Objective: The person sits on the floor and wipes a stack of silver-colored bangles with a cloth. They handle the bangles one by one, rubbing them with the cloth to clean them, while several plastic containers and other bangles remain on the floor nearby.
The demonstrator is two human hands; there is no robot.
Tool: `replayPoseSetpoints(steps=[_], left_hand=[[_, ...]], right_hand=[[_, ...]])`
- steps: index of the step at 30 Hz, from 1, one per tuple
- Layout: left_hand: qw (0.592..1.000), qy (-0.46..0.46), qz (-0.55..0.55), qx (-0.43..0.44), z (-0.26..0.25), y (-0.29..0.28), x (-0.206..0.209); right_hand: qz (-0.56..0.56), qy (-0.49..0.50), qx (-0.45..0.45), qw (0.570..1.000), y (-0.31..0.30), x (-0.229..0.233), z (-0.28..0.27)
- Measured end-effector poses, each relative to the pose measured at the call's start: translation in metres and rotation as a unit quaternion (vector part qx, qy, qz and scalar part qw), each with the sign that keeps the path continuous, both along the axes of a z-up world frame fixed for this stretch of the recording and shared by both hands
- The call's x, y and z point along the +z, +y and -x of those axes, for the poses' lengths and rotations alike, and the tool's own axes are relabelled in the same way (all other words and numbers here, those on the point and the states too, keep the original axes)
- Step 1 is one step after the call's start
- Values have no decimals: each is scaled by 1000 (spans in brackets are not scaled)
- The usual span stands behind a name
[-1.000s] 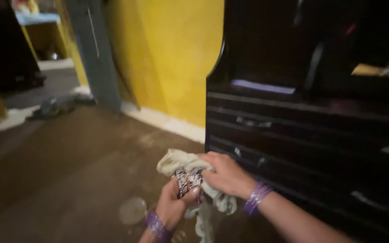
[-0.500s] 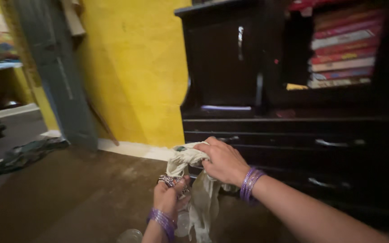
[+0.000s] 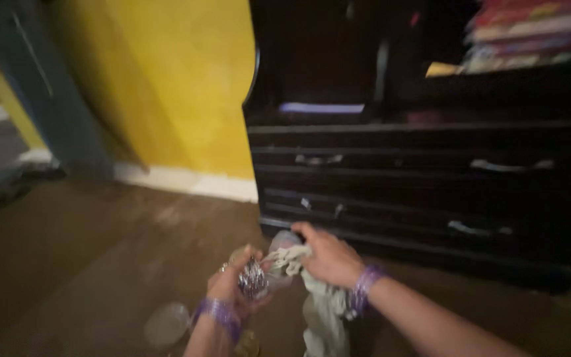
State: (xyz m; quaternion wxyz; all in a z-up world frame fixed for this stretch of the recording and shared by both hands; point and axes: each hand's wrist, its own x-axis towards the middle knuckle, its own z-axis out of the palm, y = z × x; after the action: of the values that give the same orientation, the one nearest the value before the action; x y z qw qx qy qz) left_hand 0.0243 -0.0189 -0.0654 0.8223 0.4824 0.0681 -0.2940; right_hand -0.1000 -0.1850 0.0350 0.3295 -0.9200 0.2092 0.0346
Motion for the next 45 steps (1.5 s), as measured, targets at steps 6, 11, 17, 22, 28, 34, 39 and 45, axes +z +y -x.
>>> replayPoseSetpoints(steps=[6,11,17,22,28,34,39,45], left_hand=[[998,28,-49,4,-8,6,-87],[995,-42,59,-71,-1,-8,-210],[988,-59,-42,-134,-37,-50,-218],[992,-102,-38,-69,-40,-52,-228],[991,-107,-25,-75,-35,-54,-228],[982,-158,-89,-51,-28,-61,-220],[981,-110,-157,32,-28,-61,-230],[963,-176,-161,126,-19,-54,-224]], right_hand=[[10,-359,160,919,-25,-96,-47],[33,-243,31,969,-53,-166,-52],[130,-57,6,990,-72,-246,-74],[298,-258,167,904,-63,-374,-60],[292,-269,200,896,-107,-409,-54],[80,-223,49,970,-102,-306,-106],[25,-323,60,944,-27,-242,-98],[128,-406,96,900,21,-266,-85]])
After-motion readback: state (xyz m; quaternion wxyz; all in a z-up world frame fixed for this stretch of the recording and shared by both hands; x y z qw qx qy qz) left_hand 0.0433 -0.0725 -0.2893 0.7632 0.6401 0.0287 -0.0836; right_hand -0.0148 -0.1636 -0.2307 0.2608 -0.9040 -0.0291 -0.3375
